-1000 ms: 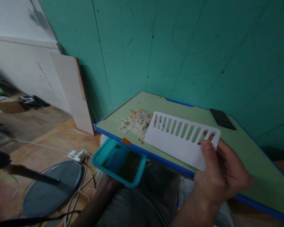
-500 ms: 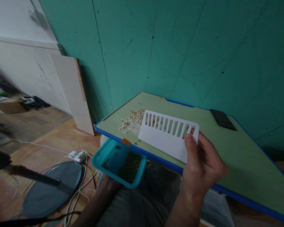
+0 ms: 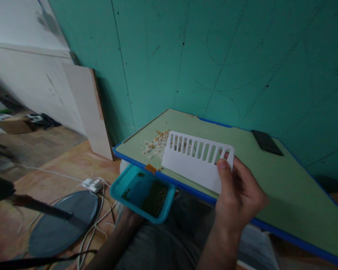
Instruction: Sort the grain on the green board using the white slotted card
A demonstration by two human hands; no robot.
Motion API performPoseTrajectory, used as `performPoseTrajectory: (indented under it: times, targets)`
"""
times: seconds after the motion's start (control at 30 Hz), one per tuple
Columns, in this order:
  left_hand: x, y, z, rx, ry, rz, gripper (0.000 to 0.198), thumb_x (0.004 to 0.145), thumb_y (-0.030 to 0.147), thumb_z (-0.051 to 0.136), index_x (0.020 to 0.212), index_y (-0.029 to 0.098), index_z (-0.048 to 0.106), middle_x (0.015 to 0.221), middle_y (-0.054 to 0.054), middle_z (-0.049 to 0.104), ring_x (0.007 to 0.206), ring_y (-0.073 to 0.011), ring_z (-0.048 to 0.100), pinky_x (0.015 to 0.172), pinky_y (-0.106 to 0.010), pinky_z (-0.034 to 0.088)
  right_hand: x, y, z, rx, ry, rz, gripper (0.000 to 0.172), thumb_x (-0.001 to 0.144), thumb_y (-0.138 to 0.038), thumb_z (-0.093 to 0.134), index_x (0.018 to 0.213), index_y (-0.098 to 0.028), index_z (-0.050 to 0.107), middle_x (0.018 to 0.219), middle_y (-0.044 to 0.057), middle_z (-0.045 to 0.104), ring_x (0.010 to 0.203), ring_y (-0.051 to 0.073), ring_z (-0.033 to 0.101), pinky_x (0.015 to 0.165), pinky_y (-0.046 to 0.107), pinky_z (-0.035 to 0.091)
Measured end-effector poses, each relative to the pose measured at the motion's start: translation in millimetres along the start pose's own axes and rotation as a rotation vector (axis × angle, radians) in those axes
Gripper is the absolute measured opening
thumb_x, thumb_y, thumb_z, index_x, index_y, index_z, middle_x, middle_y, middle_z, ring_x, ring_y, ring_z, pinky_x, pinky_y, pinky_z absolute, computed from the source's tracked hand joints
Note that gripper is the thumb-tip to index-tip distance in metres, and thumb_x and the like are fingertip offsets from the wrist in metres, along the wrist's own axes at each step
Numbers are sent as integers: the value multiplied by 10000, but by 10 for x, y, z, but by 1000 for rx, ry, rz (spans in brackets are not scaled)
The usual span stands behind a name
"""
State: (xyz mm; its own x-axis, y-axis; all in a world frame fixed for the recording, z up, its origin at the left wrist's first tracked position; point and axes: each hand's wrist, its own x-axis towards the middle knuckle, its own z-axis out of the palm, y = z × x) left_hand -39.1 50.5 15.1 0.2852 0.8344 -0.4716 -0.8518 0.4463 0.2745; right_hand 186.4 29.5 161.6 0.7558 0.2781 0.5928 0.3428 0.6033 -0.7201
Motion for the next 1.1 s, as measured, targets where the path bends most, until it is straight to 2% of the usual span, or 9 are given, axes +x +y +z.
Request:
performPoseTrajectory:
  times: [0.13, 0.2, 0.3, 0.43, 0.63, 0.77, 0.9, 0.97, 1.1]
  targets:
    - [63, -27, -78, -76, 119, -6, 526, 1152, 403, 430, 784, 360, 804, 688, -115, 820, 1309, -374, 882, 1288, -560, 672, -3, 0, -8, -26, -42, 21, 289, 851, -382, 1076, 1086, -234, 994, 1036, 64, 957, 891, 270, 864, 891, 444, 717]
    - [95, -36, -105, -125, 134, -2, 527, 1154, 396, 444, 767, 349, 799, 620, -98, 765, 1263, -369, 893, 1288, -549, 666, 2, 12, -2, -7, -27, 23, 325, 830, -408, 1091, 1079, -223, 993, 1021, 61, 956, 877, 254, 861, 859, 411, 709]
    - [116, -36, -137, -142, 101, -5, 445, 1116, 417, 535, 824, 306, 852, 704, -120, 828, 1245, -386, 902, 1281, -565, 671, 10, 34, 8, 20, 23, -1, 348, 792, -427, 1122, 1047, -231, 989, 997, 44, 953, 866, 233, 851, 839, 375, 701]
    - [107, -26, -167, -99, 52, -30, 373, 1065, 448, 607, 853, 296, 873, 1018, -182, 952, 1352, -406, 878, 1290, -571, 670, 11, 43, -10, 6, 13, 18, 323, 817, -434, 1129, 1065, -283, 989, 1029, 15, 950, 905, 252, 852, 906, 422, 723]
    - [110, -34, -178, -43, 97, -9, 435, 1121, 482, 538, 797, 378, 810, 748, -94, 851, 1299, -366, 887, 1285, -553, 681, 4, 23, -15, 17, -53, -13, 276, 857, -350, 1089, 1084, -226, 995, 1023, 52, 949, 880, 239, 857, 850, 381, 697]
    - [103, -26, -189, -47, 121, -15, 368, 1101, 527, 602, 883, 360, 847, 752, -103, 855, 1334, -392, 876, 1312, -568, 665, -21, 37, 59, 40, 58, -38, 266, 844, -284, 1062, 1091, -211, 994, 1011, 45, 943, 889, 220, 825, 912, 376, 704]
    - [91, -3, -222, -39, 116, -12, 300, 1074, 496, 654, 969, 341, 888, 862, -127, 912, 1377, -399, 865, 1320, -568, 661, -47, 79, 102, 16, 146, -21, 318, 839, -316, 1066, 1131, -210, 995, 1104, 66, 950, 989, 273, 853, 1042, 463, 728]
    - [93, 4, -247, -38, 104, -1, 285, 1072, 483, 655, 932, 354, 866, 922, -131, 930, 1393, -399, 857, 1323, -570, 657, -59, 86, 106, 11, 158, -7, 341, 850, -337, 1073, 1160, -215, 996, 1144, 74, 950, 1033, 288, 865, 1091, 488, 728]
    - [99, 1, -286, -26, 97, 3, 263, 1015, 470, 701, 780, 377, 772, 884, -124, 908, 1377, -405, 852, 1316, -574, 654, -74, 65, 110, -9, 130, -23, 361, 862, -334, 1066, 1192, -204, 995, 1148, 83, 953, 1039, 279, 871, 1149, 496, 719]
